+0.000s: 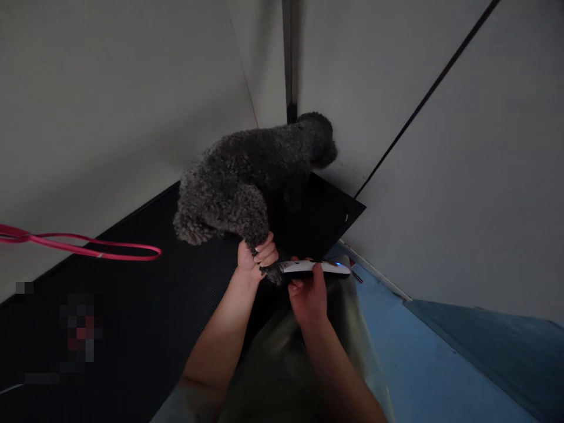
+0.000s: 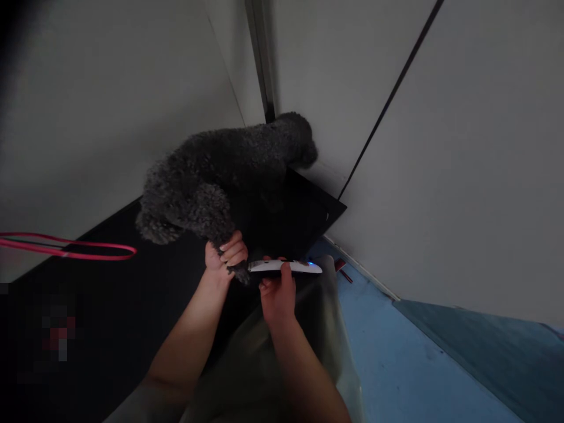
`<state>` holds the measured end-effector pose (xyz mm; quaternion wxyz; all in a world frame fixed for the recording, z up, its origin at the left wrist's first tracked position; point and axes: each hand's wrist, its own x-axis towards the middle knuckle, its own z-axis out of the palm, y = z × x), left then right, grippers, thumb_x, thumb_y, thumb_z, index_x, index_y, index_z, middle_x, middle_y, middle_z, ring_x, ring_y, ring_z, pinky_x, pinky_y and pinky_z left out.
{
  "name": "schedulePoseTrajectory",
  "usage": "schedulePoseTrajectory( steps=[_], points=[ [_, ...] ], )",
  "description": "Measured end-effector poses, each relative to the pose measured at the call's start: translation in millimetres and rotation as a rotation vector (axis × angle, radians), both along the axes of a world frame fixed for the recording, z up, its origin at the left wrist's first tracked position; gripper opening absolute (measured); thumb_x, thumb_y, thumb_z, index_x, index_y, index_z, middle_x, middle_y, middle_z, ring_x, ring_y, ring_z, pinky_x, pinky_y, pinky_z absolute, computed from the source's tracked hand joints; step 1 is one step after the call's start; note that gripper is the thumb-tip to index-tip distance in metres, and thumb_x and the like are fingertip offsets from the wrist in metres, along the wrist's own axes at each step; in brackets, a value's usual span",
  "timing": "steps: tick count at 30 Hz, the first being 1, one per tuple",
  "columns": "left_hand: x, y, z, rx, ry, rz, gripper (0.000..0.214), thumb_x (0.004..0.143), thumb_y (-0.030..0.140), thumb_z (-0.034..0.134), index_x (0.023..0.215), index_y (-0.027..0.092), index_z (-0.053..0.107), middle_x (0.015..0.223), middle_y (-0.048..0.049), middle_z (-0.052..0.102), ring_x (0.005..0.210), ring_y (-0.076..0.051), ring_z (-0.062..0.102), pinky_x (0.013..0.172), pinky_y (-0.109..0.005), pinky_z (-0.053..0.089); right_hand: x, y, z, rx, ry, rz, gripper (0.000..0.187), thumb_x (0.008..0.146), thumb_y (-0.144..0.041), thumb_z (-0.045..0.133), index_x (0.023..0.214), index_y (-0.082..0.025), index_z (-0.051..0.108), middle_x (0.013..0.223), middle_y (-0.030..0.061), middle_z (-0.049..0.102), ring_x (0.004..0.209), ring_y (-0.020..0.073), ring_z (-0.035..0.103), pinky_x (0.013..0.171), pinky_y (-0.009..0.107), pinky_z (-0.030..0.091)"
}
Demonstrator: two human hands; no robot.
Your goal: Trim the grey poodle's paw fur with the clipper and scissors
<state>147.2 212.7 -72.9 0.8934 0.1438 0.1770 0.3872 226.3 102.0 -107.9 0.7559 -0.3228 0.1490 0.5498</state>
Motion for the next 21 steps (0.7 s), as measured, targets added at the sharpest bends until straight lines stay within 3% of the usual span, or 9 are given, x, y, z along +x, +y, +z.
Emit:
schedulePoseTrajectory(
  steps=[7,14,21],
  points=[
    [1,1,2.7,-0.031,0.021,0.088,0.03,0.078,0.018,0.052,0.056,0.019,0.031,0.044,0.0086,0.027,0.025,-0.001,0.019,0.025,-0.013,0.016,6,-3,-3.7,0.098,-0.115,-0.002,0.035,0.068,-0.04,0.072,0.097,-0.027,0.056,0.098,0.0018,0.071,0.053,0.0084,0.056,0.048,0.022,0.046],
    [-2,6,4.4,0.019,0.045,0.137,0.026,0.076,0.022,0.055,0.057,0.018,0.038,0.043,0.0094,0.024,0.026,-0.001,0.013,0.025,-0.013,0.013,6,-23,-4.3,-0.012,-0.108,0.02,0.034,0.067,-0.031,0.076,0.095,-0.025,0.057,0.103,0.0037,0.071,0.047,0.0055,0.05,0.044,0.02,0.044],
    [-2,2,8.2,0.018,0.025,0.175,0.022,0.08,0.019,0.049,0.059,0.018,0.042,0.042,0.0093,0.022,0.025,-0.002,0.013,0.025,-0.014,0.013,-5,-16,0.8,-0.054,-0.084,0.021,0.034,0.065,-0.038,0.077,0.09,-0.024,0.058,0.095,0.0031,0.073,0.044,0.0054,0.05,0.041,0.02,0.043]
  ],
)
